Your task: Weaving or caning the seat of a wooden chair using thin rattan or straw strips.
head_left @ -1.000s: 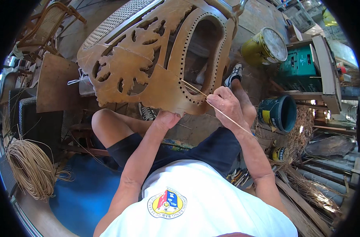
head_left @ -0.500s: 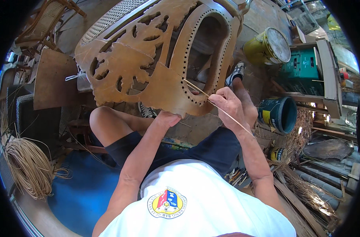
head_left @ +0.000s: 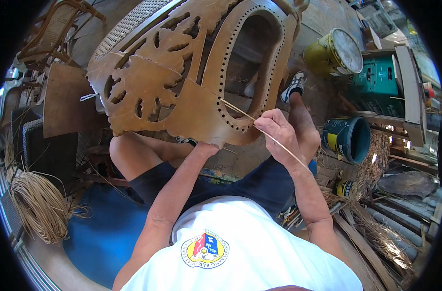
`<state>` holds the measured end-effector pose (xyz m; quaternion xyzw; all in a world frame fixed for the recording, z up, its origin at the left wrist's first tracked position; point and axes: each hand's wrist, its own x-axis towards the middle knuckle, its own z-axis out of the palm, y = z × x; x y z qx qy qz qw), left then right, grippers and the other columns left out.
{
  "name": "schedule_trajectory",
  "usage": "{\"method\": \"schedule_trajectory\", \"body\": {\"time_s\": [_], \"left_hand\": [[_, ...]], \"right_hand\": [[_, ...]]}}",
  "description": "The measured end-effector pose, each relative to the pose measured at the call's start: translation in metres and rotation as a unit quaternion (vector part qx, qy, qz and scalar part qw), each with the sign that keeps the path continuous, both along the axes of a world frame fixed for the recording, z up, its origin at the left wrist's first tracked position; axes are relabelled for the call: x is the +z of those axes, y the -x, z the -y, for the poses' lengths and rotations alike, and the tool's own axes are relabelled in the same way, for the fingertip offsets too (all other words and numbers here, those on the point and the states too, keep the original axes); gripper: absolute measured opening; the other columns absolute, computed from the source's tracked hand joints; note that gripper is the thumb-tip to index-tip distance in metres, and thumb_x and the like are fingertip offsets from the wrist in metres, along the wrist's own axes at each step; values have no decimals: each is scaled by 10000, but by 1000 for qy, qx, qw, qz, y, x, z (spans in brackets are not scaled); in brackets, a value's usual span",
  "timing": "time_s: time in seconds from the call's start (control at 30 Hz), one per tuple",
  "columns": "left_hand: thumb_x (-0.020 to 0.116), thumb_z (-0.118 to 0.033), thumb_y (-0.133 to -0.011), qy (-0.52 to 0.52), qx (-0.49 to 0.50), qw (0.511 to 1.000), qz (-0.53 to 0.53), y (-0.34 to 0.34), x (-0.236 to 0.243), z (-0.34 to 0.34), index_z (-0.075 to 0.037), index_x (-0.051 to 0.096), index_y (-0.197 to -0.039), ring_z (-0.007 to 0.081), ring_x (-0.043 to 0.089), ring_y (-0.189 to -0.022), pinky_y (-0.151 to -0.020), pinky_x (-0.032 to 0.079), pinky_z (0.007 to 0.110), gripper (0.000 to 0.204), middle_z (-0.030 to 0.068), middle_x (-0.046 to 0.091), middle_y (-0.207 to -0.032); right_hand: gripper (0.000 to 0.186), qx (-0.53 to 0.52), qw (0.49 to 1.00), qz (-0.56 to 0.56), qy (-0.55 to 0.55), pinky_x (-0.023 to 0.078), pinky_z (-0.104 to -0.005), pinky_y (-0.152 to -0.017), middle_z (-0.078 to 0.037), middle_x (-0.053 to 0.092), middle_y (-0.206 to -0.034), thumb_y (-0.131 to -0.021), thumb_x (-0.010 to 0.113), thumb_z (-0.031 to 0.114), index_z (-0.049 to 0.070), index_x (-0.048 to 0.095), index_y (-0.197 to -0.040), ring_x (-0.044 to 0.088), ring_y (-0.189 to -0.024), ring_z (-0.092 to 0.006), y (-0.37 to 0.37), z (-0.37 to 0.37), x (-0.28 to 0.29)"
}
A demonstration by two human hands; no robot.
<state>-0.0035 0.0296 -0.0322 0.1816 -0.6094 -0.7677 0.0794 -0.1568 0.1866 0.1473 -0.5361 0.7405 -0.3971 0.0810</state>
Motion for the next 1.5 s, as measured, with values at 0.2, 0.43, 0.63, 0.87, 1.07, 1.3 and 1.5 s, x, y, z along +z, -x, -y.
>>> {"method": "schedule_trajectory", "body": {"time_s": [0.2, 0.43, 0.63, 0.87, 1.07, 1.3, 1.5], "left_hand": [[473, -383, -1055, -644, -31, 751, -141, 10, 33, 10, 5, 492, -1417, 376, 562, -1308, -1092, 493, 498, 531, 268, 518, -1446], [492, -425, -1045, -615, 6, 780, -118, 14, 35, -11, 13, 553, -1360, 369, 591, -1281, -1029, 549, 475, 543, 273, 551, -1416], [632, -337, -985, -502, 90, 858, -68, 15, 39, -26, -65, 576, -1348, 277, 599, -1241, -1098, 478, 450, 457, 123, 617, -1363], [571, -357, -1012, -497, 102, 860, -51, 24, 68, -28, -61, 645, -1232, 247, 667, -1119, -970, 560, 403, 376, 111, 689, -1225], [614, -352, -985, -486, 125, 863, -54, 27, 62, -28, -74, 663, -1169, 222, 678, -1071, -942, 565, 393, 337, 88, 705, -1165], [559, -367, -1012, -547, 130, 822, -96, 31, 51, -27, -103, 656, -1134, 205, 677, -1051, -939, 567, 384, 306, 65, 699, -1141], [530, -393, -1023, -496, 151, 851, -84, 25, 39, -28, -131, 627, -1238, 242, 646, -1135, -991, 542, 420, 353, 58, 671, -1240]], "right_hand": [[310, -3, 996, 81, 28, 562, -328, -762, -105, 614, -974, -858, 703, -75, 49, 663, -1139, 669, -852, -245, -2, -4, -1], [394, -112, 972, 202, 42, 534, -286, -783, -66, 618, -1035, -843, 778, -7, 68, 653, -1210, 629, -817, -145, -8, -11, -20], [414, -124, 975, 174, 54, 530, -281, -782, -62, 615, -1052, -838, 798, 29, 78, 652, -1222, 608, -812, -150, -14, -14, -25], [251, -97, 975, 158, 122, 514, -274, -796, -69, 657, -1049, -903, 756, 84, 51, 704, -1146, 636, -891, -176, -33, -16, -22], [41, -139, 959, 196, 151, 507, -273, -715, -64, 655, -891, -941, 705, 70, 50, 697, -976, 643, -818, -176, -36, -8, -24], [120, -127, 968, 179, 119, 483, -270, -703, -55, 654, -868, -981, 674, 136, 30, 662, -925, 619, -786, -153, -30, -2, -17], [78, -109, 975, 164, 103, 510, -284, -697, -64, 675, -867, -944, 704, 102, 27, 687, -929, 645, -797, -177, -19, -8, -12]]}}
